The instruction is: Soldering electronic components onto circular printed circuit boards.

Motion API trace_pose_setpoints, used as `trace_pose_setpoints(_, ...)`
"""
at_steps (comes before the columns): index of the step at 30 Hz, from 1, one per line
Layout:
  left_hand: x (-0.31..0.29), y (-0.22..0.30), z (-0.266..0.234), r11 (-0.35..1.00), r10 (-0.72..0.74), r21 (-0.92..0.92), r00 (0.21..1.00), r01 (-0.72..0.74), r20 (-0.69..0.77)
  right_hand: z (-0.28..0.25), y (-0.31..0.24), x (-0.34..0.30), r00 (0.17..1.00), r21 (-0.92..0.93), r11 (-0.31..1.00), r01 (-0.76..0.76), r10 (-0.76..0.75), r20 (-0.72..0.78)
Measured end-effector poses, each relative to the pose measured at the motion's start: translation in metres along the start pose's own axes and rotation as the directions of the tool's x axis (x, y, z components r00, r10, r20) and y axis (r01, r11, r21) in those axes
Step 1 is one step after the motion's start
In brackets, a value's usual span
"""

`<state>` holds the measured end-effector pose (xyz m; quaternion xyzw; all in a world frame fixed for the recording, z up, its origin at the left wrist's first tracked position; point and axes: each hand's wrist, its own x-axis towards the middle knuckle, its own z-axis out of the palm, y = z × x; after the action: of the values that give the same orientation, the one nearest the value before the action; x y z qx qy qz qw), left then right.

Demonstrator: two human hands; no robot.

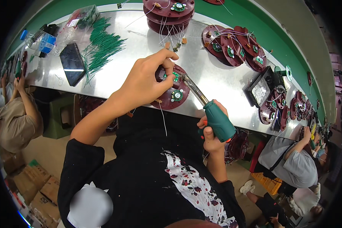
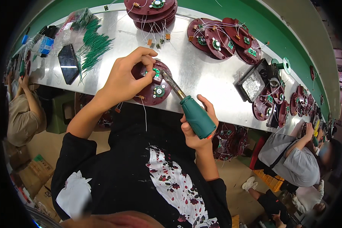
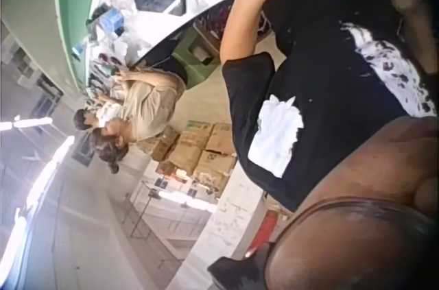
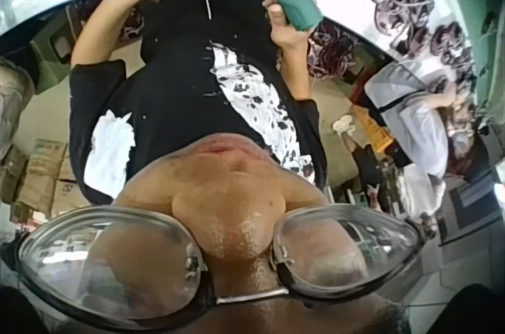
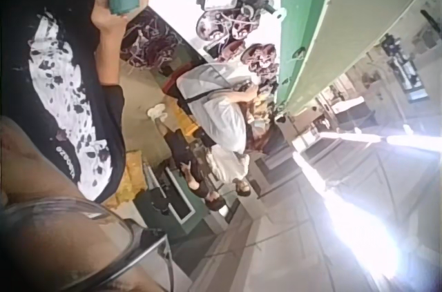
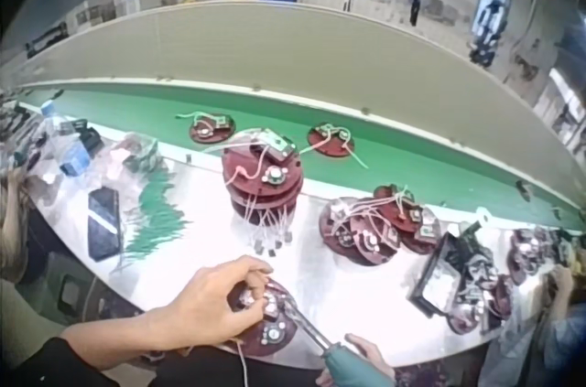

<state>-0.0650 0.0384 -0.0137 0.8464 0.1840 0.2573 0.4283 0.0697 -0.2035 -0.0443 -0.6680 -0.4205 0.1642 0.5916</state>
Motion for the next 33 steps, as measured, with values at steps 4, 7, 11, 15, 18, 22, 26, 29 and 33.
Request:
trace_pose_setpoints(4,0.0,0.002,0.0,1.0,-0.02,0.008,1.0,0.02,0.012,-0.001,0.003,-0.001,1.0,-0.021,1.0,-0.006,0.006,0.022)
trace_pose_setpoints(7,-0.002,0.0,0.003,0.999,0.046,-0.021,0.997,-0.047,-0.055,-0.002,0.005,-0.002,0.999,-0.04,0.999,0.005,-0.003,0.034)
trace_pose_setpoints(11,-0.003,0.002,0.002,1.0,0.015,0.001,1.0,-0.015,-0.026,-0.003,0.007,-0.003,0.999,-0.064,0.998,0.028,-0.027,0.025)
trace_pose_setpoints(15,-0.003,0.002,0.002,1.0,0.001,-0.002,1.0,-0.001,-0.025,-0.004,0.007,-0.003,1.0,-0.043,0.999,0.013,-0.012,0.022)
trace_pose_setpoints(18,-0.003,0.003,0.001,1.0,0.007,-0.002,1.0,-0.007,-0.021,-0.008,0.007,-0.007,0.999,-0.006,0.999,-0.031,0.031,0.031)
trace_pose_setpoints(22,-0.002,0.002,0.001,1.0,0.025,0.009,1.0,-0.024,-0.012,-0.01,0.016,-0.015,0.995,0.116,0.988,-0.101,0.099,0.024)
trace_pose_setpoints(26,-0.001,0.003,0.0,0.998,0.043,0.036,0.999,-0.043,-0.001,-0.004,0.013,-0.013,0.996,0.151,0.985,-0.078,0.083,-0.026)
trace_pose_setpoints(29,0.001,0.008,-0.002,0.999,0.024,0.042,1.0,-0.025,0.016,-0.002,0.01,-0.01,0.994,0.139,0.985,-0.097,0.103,-0.035)
trace_pose_setpoints(33,0.004,0.007,-0.002,0.994,0.062,0.089,0.998,-0.062,0.005,-0.002,0.011,-0.01,0.993,0.174,0.98,-0.101,0.109,-0.035)
